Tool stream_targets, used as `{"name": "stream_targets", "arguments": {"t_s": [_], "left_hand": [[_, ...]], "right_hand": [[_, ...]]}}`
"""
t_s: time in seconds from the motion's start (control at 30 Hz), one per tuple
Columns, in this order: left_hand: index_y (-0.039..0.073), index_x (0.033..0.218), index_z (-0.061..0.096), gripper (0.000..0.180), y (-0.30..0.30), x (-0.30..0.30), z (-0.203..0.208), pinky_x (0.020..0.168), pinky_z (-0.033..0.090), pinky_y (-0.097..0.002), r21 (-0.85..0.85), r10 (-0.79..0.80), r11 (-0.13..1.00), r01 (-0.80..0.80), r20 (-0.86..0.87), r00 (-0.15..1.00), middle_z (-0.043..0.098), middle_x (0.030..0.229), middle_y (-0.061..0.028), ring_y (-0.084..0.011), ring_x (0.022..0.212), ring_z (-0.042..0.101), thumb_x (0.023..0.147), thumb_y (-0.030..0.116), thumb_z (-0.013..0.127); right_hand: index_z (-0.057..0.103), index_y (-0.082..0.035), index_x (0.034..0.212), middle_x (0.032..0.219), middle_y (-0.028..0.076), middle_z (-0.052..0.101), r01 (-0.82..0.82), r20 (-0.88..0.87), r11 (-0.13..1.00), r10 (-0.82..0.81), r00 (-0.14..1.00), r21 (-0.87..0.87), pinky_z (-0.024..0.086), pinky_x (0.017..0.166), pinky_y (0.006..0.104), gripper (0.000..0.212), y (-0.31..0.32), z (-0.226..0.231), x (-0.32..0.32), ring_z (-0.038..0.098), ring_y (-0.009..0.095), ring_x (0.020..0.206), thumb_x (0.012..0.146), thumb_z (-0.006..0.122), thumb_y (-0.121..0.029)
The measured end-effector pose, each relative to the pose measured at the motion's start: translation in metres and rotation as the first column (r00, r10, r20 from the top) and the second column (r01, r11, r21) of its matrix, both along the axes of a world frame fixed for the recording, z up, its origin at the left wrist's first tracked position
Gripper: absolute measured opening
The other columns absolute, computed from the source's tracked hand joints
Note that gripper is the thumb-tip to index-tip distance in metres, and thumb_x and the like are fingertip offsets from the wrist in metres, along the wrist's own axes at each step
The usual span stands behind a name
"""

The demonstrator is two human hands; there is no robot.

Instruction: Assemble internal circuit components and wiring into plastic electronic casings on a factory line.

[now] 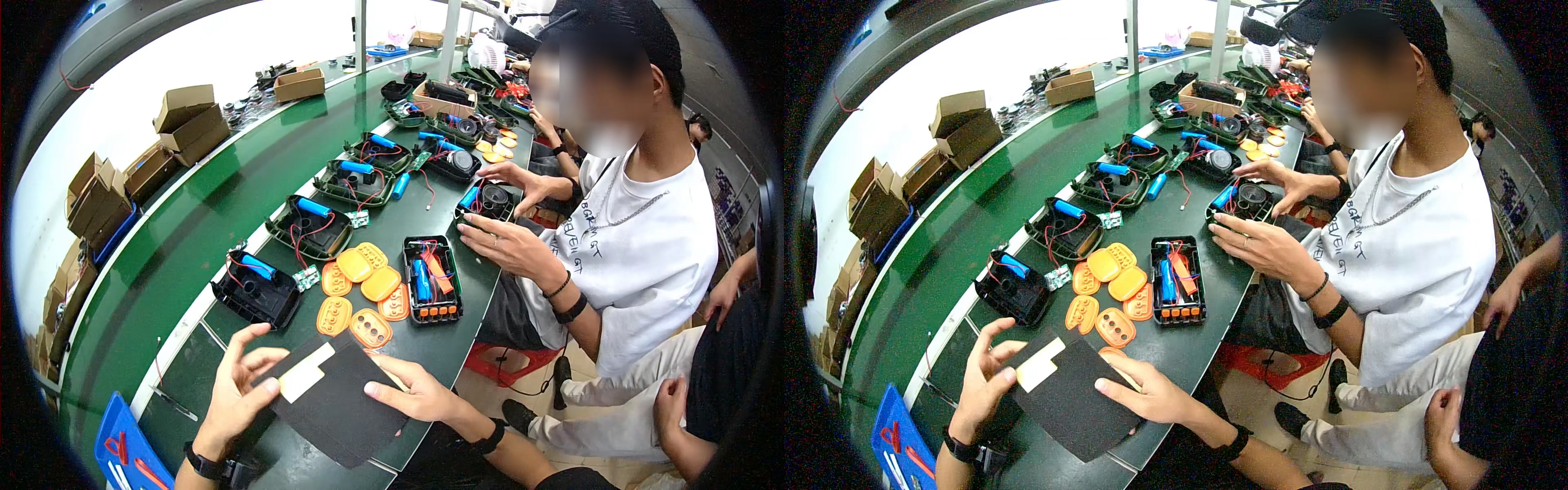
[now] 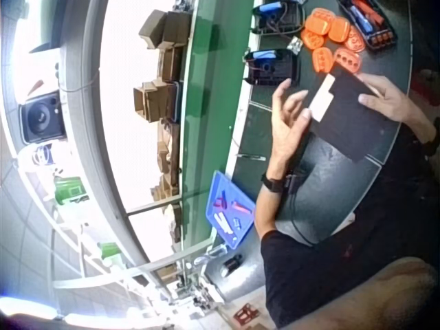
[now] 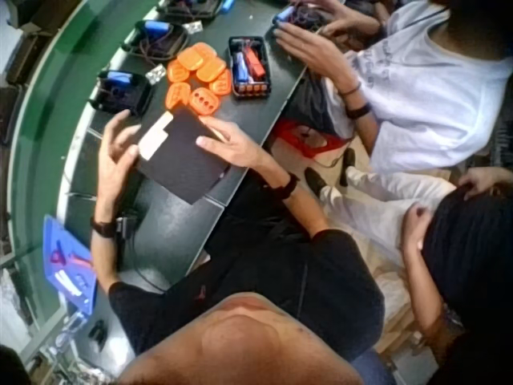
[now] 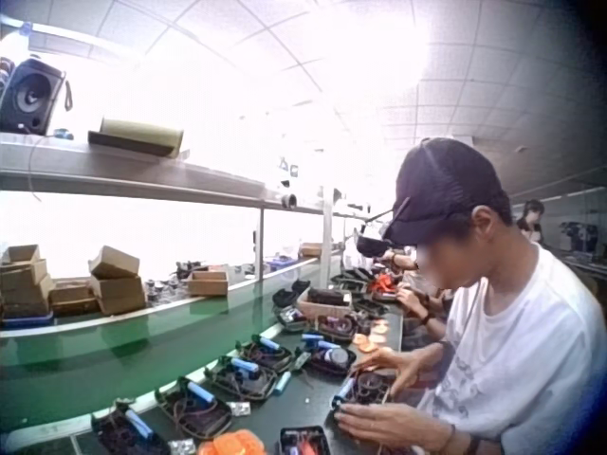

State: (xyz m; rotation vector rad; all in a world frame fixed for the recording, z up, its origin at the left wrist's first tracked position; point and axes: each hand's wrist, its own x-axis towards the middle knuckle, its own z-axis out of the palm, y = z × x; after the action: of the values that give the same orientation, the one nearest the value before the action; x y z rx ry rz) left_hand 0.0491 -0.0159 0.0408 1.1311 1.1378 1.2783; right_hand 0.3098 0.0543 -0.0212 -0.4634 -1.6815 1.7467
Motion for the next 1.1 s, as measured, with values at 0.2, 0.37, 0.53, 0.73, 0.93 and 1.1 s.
{"name": "stream_targets", "arguments": {"t_s": [0.2,0.37,0.53,0.73,0.93,1.1], "left_hand": [[-0.003,0.121,0.064,0.033,-0.005,-0.025,0.033,0.063,0.048,-0.0184,-0.247,-0.096,0.967,0.064,-0.123,0.988,0.072,0.085,-0.0062,-0.0054,0.075,0.065,0.089,0.000,0.070],[0.002,0.114,0.066,0.037,-0.005,-0.030,0.029,0.074,0.052,-0.0355,0.171,0.174,0.984,-0.044,-0.906,0.385,0.063,0.094,-0.0142,-0.0293,0.088,0.064,0.077,0.000,0.072],[0.002,0.116,0.063,0.036,-0.002,-0.029,0.037,0.086,0.050,-0.0374,0.169,0.145,0.986,0.013,-0.883,0.446,0.061,0.111,-0.0160,-0.0305,0.101,0.062,0.081,0.006,0.070],[0.010,0.145,0.045,0.084,-0.015,-0.022,0.028,0.117,0.033,-0.0504,-0.305,-0.413,0.806,0.507,-0.904,0.113,0.033,0.151,-0.0300,-0.0475,0.142,0.032,0.077,0.043,0.082],[0.013,0.148,0.042,0.089,-0.020,-0.011,0.026,0.115,0.034,-0.0521,-0.350,-0.404,0.821,0.451,-0.915,0.026,0.030,0.154,-0.0265,-0.0477,0.143,0.029,0.072,0.037,0.084],[0.014,0.150,0.039,0.089,-0.022,-0.011,0.023,0.113,0.034,-0.0542,-0.357,-0.416,0.836,0.416,-0.908,0.057,0.028,0.155,-0.0260,-0.0470,0.145,0.025,0.075,0.034,0.083]], "right_hand": [[0.045,0.002,0.141,0.116,0.015,0.063,-0.048,-0.116,0.955,0.014,0.993,-0.292,0.055,0.083,0.0323,0.039,0.001,0.004,0.002,0.063,0.020,0.105,0.105,0.050,-0.012],[0.058,0.001,0.117,0.106,0.007,0.064,0.063,-0.038,0.991,-0.068,0.997,-0.121,0.053,0.073,0.0256,0.018,-0.004,-0.006,-0.008,0.062,0.012,0.096,0.104,0.050,-0.009],[0.061,0.005,0.103,0.107,0.013,0.066,0.059,0.014,0.983,-0.058,0.998,-0.174,0.053,0.074,0.0291,0.016,-0.003,0.001,-0.003,0.063,0.016,0.092,0.104,0.049,-0.007],[0.063,0.004,0.078,0.076,0.006,0.066,-0.010,0.233,1.000,0.010,0.973,-0.001,0.049,0.067,0.0261,0.035,-0.004,0.014,-0.002,0.058,0.011,0.070,0.105,0.051,-0.015],[0.059,0.003,0.072,0.063,0.006,0.062,0.030,0.159,0.994,-0.046,0.986,0.104,0.048,0.059,0.0294,0.037,-0.007,0.006,-0.004,0.058,0.011,0.059,0.103,0.054,-0.016],[0.061,0.003,0.074,0.066,0.007,0.064,0.029,0.166,0.992,-0.049,0.985,0.119,0.050,0.061,0.0293,0.035,-0.007,0.008,-0.004,0.061,0.011,0.061,0.103,0.054,-0.016]]}}
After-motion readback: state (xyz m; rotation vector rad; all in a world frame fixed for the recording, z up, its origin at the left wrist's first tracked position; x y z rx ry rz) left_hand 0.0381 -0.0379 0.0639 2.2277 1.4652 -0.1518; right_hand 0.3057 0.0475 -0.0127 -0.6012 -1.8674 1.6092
